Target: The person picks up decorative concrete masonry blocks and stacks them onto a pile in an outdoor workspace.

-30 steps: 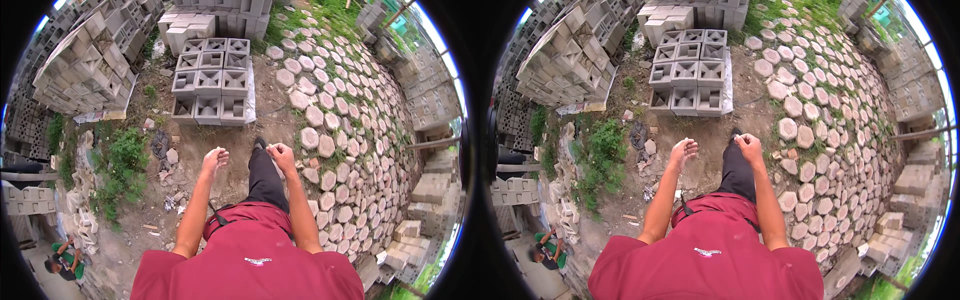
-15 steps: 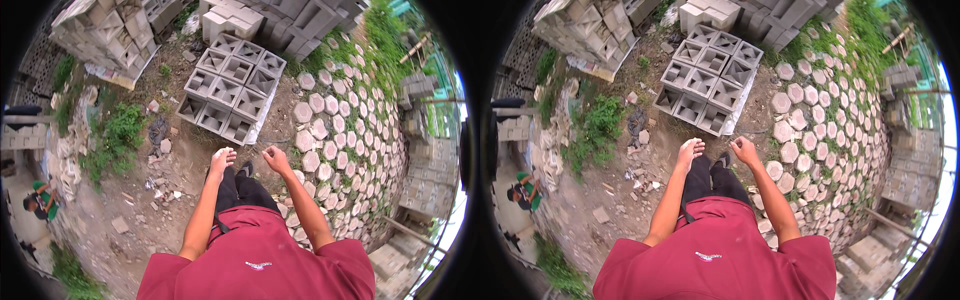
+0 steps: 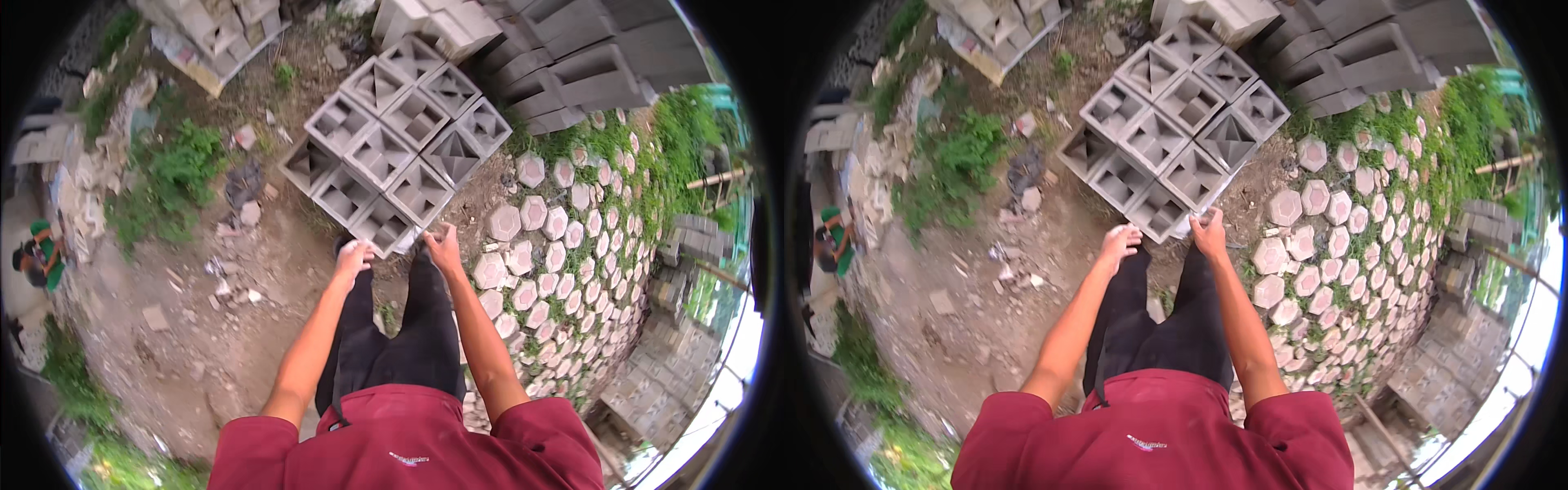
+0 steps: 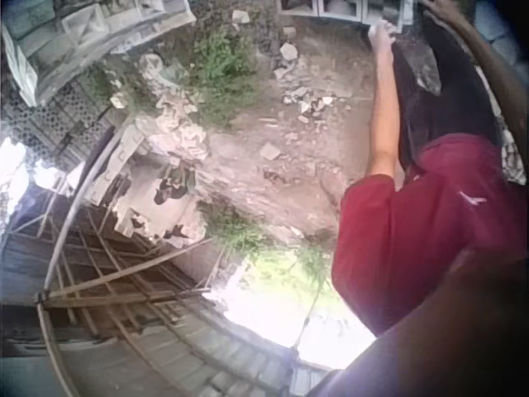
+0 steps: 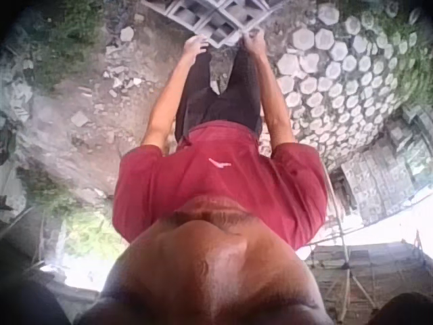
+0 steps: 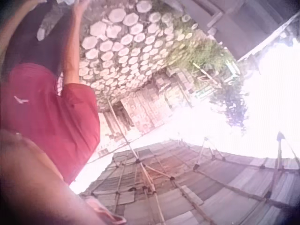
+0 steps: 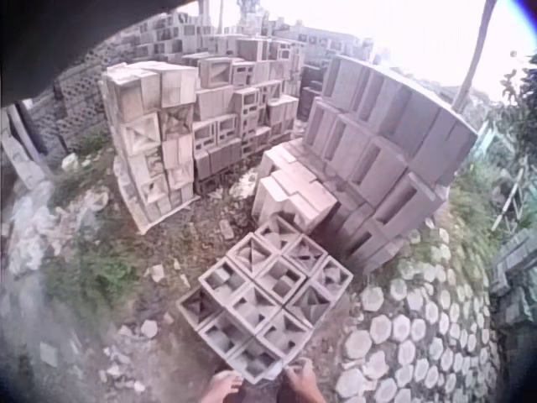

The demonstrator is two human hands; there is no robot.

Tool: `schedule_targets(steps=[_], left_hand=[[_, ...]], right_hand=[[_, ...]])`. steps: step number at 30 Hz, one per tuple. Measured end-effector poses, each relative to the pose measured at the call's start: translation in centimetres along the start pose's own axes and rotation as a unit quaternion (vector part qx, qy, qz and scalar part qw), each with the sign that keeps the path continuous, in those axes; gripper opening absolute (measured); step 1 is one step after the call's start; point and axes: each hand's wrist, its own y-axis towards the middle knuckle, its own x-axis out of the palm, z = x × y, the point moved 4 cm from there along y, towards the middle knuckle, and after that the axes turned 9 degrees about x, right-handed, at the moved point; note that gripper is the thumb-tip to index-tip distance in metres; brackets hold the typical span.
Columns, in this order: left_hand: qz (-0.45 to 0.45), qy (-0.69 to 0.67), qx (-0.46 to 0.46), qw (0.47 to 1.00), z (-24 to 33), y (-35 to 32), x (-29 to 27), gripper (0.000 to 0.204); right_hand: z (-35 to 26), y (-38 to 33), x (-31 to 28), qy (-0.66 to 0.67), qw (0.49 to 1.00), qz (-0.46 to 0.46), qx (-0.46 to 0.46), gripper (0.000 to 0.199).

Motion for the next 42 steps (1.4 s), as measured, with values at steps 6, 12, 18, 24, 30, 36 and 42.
schedule_targets(steps=[6, 12, 18, 24, 30, 36, 42], left_hand=[[0.096, 0.003, 0.002, 0.995, -8.9, 15.7, 2.4, 0.043], [0.207, -0.124, -0.028, 0.970, -17.5, 28.2, 6.1, 0.057], [0.295, -0.198, 0.010, 0.935, -22.6, 31.9, 8.9, 0.061], [0.213, -0.281, -0.038, 0.935, -22.5, 30.9, 9.8, 0.069], [0.243, -0.259, -0.042, 0.934, -20.8, 29.3, 10.1, 0.070], [0.220, -0.483, -0.067, 0.845, -18.5, 23.7, 11.4, 0.066], [0.078, -0.584, 0.058, 0.806, -15.4, 15.2, 14.9, 0.072]], right_hand=[[9.6, 15.7, 4.2, -0.038, 0.996, -0.079, 0.020, 0.072], [13.3, 26.0, 10.0, -0.175, 0.955, -0.036, -0.236, 0.070], [14.2, 28.1, 12.0, -0.127, 0.965, -0.135, -0.184, 0.070], [14.5, 29.3, 11.4, -0.254, 0.947, -0.174, -0.092, 0.083], [13.5, 28.3, 10.8, -0.203, 0.955, -0.193, -0.098, 0.090], [9.1, 22.0, 7.4, -0.215, 0.952, -0.199, -0.088, 0.086], [1.2, 12.9, 3.7, -0.170, 0.961, -0.209, -0.065, 0.075]])
